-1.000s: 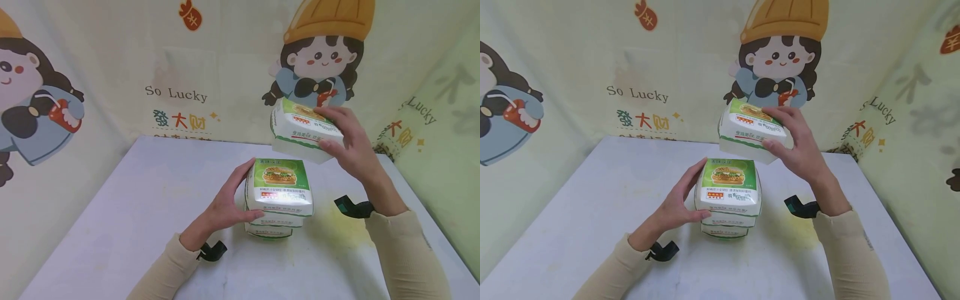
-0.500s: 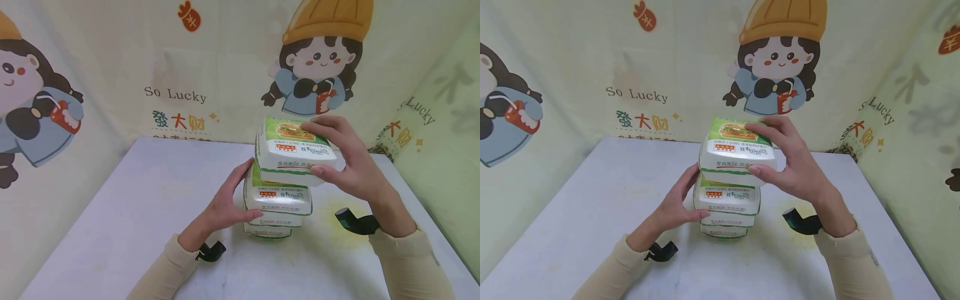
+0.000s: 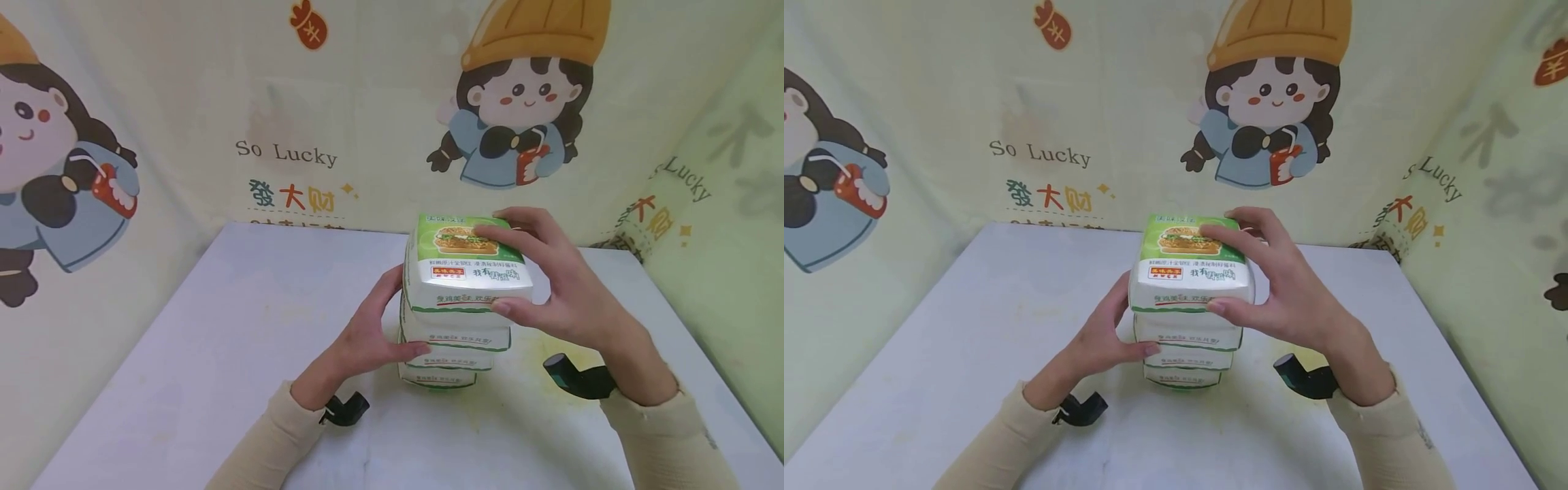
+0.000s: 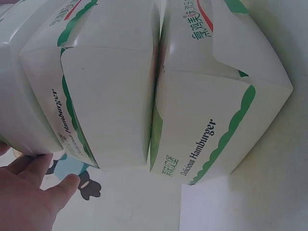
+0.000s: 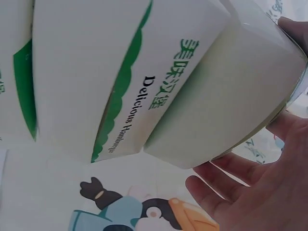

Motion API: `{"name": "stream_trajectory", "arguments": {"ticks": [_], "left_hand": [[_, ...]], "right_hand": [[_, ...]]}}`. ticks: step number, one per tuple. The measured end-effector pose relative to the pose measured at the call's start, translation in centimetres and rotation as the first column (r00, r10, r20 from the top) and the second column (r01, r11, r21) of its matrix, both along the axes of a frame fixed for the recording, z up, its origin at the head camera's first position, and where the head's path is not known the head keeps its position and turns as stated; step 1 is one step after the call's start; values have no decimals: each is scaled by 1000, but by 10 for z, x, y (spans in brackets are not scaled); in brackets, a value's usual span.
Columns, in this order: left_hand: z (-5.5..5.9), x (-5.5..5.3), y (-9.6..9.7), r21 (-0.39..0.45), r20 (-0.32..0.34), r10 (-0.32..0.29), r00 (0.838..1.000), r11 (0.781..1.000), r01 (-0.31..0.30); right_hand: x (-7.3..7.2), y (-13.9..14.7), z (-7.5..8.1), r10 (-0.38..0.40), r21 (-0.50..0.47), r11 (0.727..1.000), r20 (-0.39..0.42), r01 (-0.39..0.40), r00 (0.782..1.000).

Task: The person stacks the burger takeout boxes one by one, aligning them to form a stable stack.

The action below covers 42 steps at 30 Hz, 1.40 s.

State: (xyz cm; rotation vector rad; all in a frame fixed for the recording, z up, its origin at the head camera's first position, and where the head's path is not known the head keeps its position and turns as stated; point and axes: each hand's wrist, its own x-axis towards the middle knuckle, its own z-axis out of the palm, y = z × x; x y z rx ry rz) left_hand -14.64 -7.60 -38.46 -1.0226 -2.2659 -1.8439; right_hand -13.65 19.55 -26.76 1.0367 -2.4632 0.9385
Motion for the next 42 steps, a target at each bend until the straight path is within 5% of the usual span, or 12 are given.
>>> {"name": "stream_trajectory", "arguments": {"ticks": [7,15,24,31,42], "left_hand": [[-3,-1,-1,38,-2,-49,999,998,49],[-5,-2,-1,123,-5,-102,995,987,102],[-4,-3,2,114,-42,-87,995,989,91],[-5,-2,1,121,14,-122,992,985,119],[-5,-3,1,103,-58,-146,988,983,152]], "right_hand": [[4,1,-11,4,-24,1000,89,-2,996],[2,-3,-14,15,-2,1000,45,-15,999],[6,-1,-15,16,-33,999,88,-13,996],[9,-3,-15,6,-49,999,110,0,994],[5,-3,-23,-1,-75,997,74,6,997]]}}
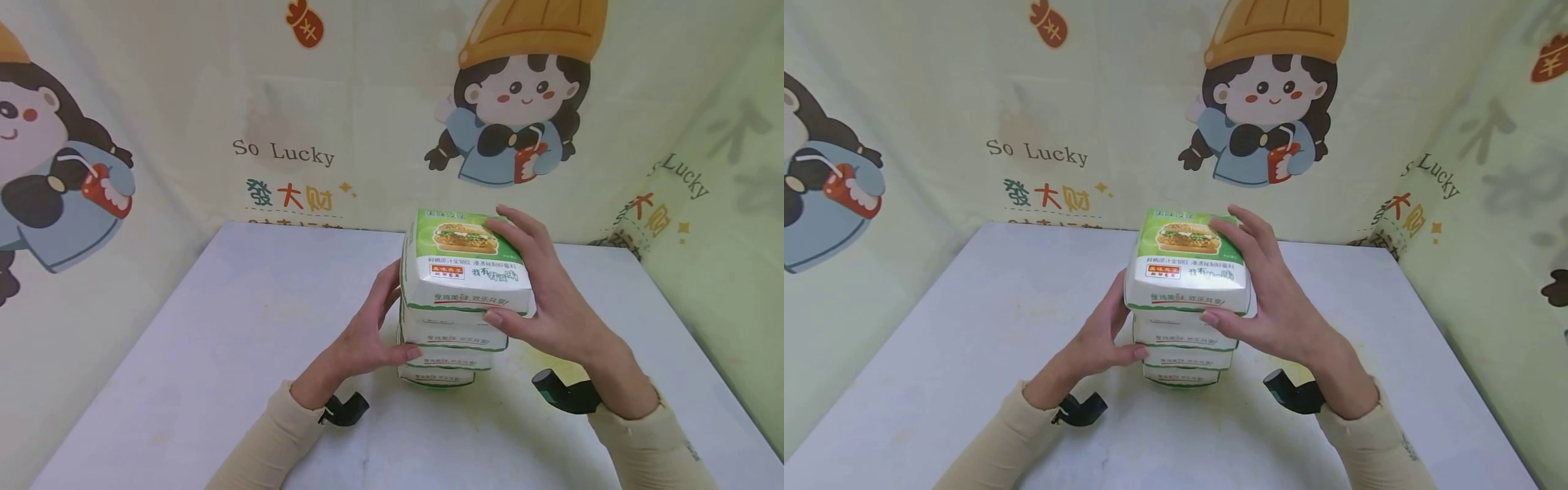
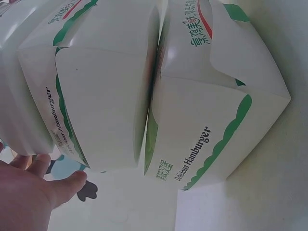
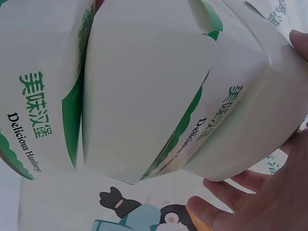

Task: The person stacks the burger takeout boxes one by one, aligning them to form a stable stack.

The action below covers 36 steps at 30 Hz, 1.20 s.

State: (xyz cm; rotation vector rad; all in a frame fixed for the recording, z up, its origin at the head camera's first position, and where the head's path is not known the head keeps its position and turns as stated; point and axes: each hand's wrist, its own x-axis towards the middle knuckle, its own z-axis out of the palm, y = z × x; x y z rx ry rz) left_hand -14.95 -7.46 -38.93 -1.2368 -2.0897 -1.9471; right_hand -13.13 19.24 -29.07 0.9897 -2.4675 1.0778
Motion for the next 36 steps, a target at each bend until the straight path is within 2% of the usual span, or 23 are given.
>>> {"name": "stream_trajectory", "arguments": {"ticks": [10,16,21,26,33,36], "left_hand": [[0,-1,0,8,1,9,1000,1000,-9],[0,1,-2,4,73,-5,997,1000,5],[0,3,-2,-11,118,17,993,1000,-15],[1,3,0,17,90,60,994,998,-62],[2,3,6,56,64,120,991,991,-123],[1,3,8,73,73,114,991,990,-119]], "right_hand": [[2,-3,1,-25,-6,1000,48,25,999],[2,0,-2,-12,4,1000,43,12,999],[3,-2,-3,-2,-19,1000,65,3,998],[2,-4,-2,31,-84,996,92,-24,995],[-2,-8,3,34,-92,995,42,-30,999],[-2,-9,5,41,-110,993,83,-32,996]]}}
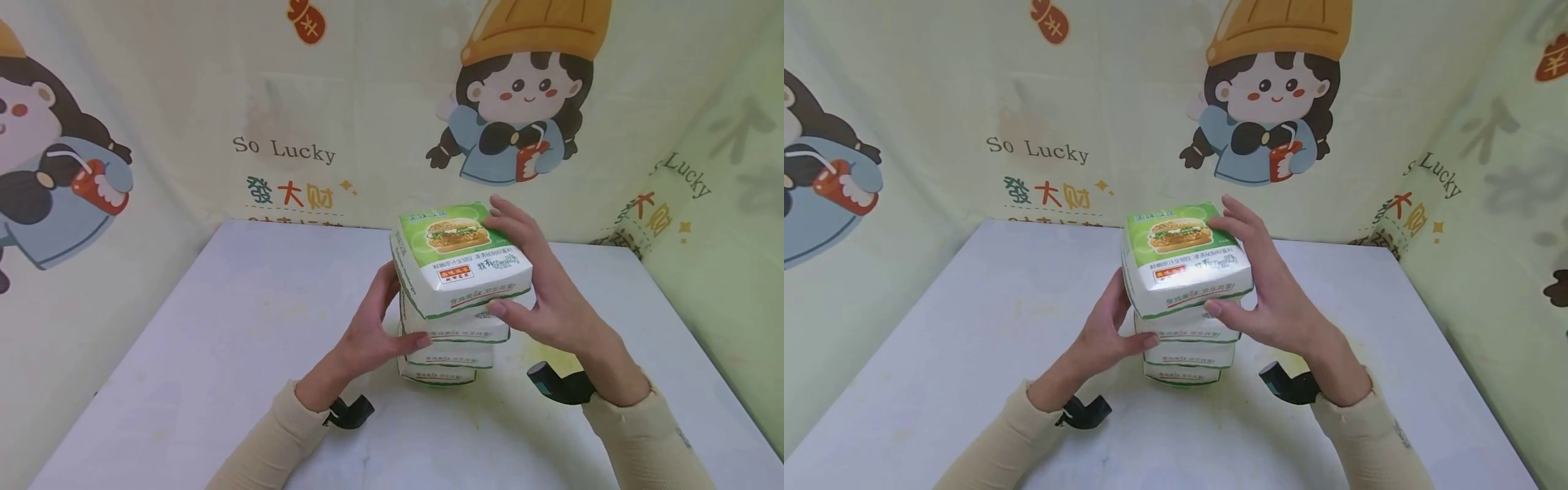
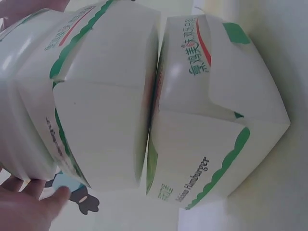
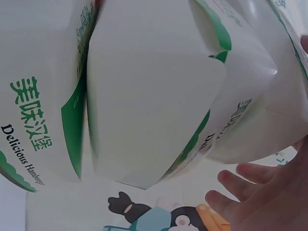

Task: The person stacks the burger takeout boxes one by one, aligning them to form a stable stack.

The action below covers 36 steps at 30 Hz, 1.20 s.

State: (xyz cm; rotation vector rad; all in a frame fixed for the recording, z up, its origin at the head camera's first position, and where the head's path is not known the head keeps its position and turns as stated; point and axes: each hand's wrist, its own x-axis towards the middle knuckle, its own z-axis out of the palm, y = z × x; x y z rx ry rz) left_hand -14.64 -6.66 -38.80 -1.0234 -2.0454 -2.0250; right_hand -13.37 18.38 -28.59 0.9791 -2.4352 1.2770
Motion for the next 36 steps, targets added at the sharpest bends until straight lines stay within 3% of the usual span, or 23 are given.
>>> {"name": "stream_trajectory", "arguments": {"ticks": [9,16,24,31,36], "left_hand": [[0,2,9,39,16,-40,999,998,39],[-3,4,14,36,-13,-27,1000,999,27],[-3,2,12,25,-60,-7,998,1000,8],[-3,-2,7,20,-77,8,997,1000,-6],[-2,-2,5,18,-64,-1,998,1000,2]], "right_hand": [[4,1,-1,29,-94,995,90,-21,996],[3,1,0,29,-124,992,77,-20,997],[-3,2,0,21,-108,994,7,-20,1000],[-2,2,2,-34,-41,999,30,35,999],[0,3,2,-31,-22,999,16,31,999]]}}
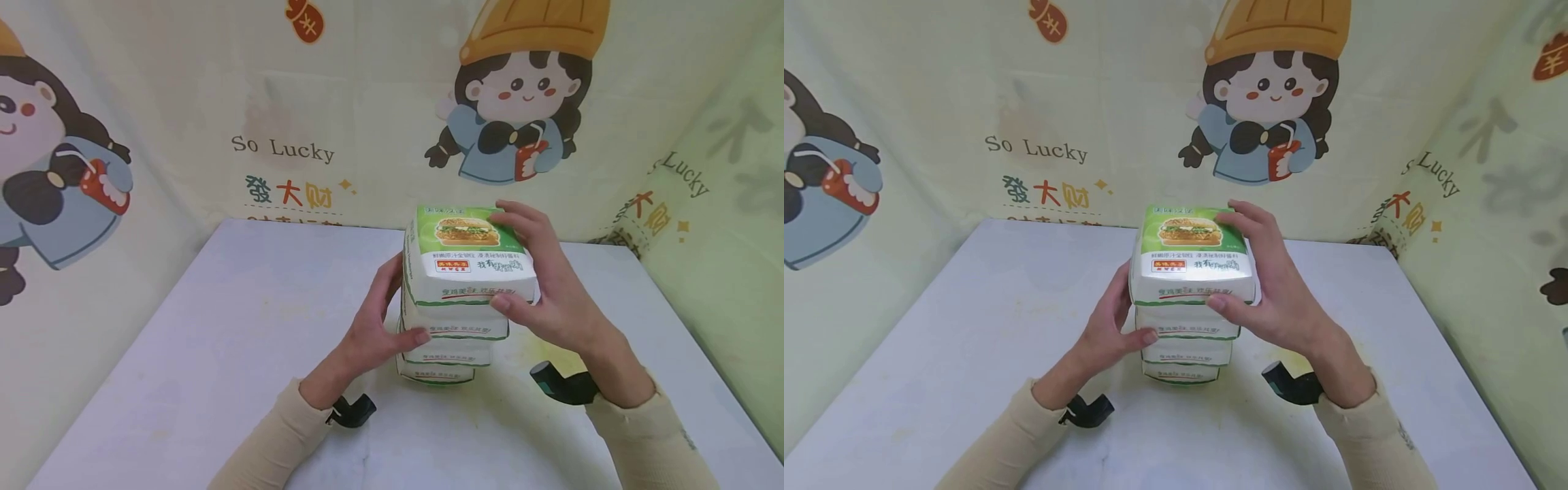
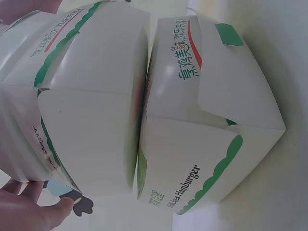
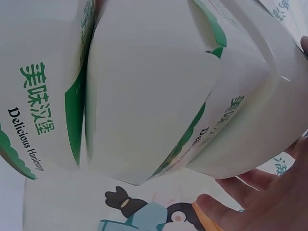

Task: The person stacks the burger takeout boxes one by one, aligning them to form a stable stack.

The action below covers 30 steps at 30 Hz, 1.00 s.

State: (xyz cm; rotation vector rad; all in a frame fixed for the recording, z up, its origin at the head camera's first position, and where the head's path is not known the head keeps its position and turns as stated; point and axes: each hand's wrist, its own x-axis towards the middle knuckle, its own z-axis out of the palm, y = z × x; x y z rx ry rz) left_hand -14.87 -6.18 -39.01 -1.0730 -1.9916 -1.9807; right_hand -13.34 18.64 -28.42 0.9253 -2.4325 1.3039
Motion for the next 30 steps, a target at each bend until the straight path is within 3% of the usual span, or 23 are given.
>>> {"name": "stream_trajectory", "arguments": {"ticks": [6,15,22,30], "left_hand": [[1,2,0,-1,20,-42,999,999,42],[2,0,0,16,-52,-42,998,999,43],[2,2,-1,27,19,-87,996,996,86],[-1,1,-2,-20,-29,-42,999,999,42]], "right_hand": [[0,0,-2,-7,14,1000,-14,7,1000],[0,3,-5,-1,46,999,-48,3,999],[3,4,-5,-14,57,998,-47,17,999],[-4,6,-6,21,44,999,-55,-19,998]]}}
